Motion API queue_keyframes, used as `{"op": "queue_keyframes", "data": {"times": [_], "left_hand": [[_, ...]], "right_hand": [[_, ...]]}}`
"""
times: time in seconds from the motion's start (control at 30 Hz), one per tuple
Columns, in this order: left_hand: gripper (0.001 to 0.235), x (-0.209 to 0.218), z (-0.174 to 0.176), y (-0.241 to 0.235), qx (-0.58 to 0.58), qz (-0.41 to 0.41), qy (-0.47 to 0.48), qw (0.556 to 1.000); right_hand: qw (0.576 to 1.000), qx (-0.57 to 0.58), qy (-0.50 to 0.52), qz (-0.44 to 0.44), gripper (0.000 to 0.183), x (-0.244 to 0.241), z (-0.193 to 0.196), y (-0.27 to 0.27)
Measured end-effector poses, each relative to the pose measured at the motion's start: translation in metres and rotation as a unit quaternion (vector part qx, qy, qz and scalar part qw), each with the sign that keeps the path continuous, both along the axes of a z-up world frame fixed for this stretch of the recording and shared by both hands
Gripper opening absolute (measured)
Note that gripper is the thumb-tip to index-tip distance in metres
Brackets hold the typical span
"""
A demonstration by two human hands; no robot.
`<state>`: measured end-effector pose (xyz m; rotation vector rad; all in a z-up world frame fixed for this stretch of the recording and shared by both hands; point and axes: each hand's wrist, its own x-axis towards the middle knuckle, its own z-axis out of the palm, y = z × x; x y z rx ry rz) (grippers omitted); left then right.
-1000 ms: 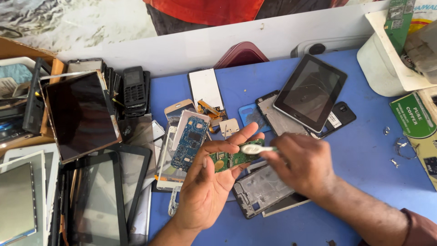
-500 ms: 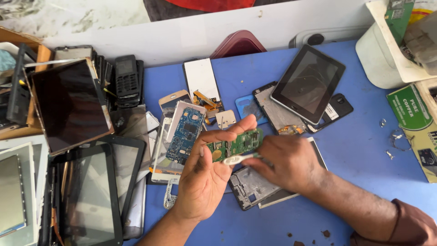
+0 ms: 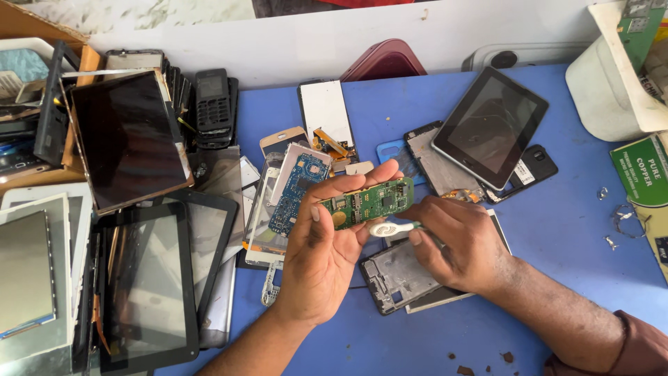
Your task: The person uses a toothbrush to scrub the surfaces of several small circuit boards. They handle each board individually, turning them over to clean both sides, and place them back on the workbench after cleaning.
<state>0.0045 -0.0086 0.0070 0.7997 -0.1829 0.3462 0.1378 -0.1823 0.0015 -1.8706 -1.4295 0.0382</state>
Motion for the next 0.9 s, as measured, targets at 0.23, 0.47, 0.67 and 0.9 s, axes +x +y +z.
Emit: {"op": "queue_keyframes", "data": {"times": [0.23,0.47,0.67,0.9], "left_hand": [[0.044,-0.0013,0.0006,0.0011,0.014,0.004,0.003,1.000],[0.045,0.0011,-0.0017,0.0004,0.003,0.001,0.013,1.000],[0.045,-0.0003,-0.0045,0.0005,-0.011,-0.009,0.010,1.000],[0.043,-0.0024,-0.0062,0.0016,-0.021,-0.016,0.006,1.000]], "right_hand": [[0.999,-0.013,-0.017,-0.037,0.019,-0.0023,-0.0008,0.0027],[0.999,-0.009,-0.044,-0.030,0.018,-0.0023,-0.0031,0.0047],[0.994,0.013,0.001,-0.109,0.013,-0.0042,-0.0049,0.0048],[0.993,0.012,-0.013,-0.121,0.010,-0.0059,-0.0067,0.0037]]}}
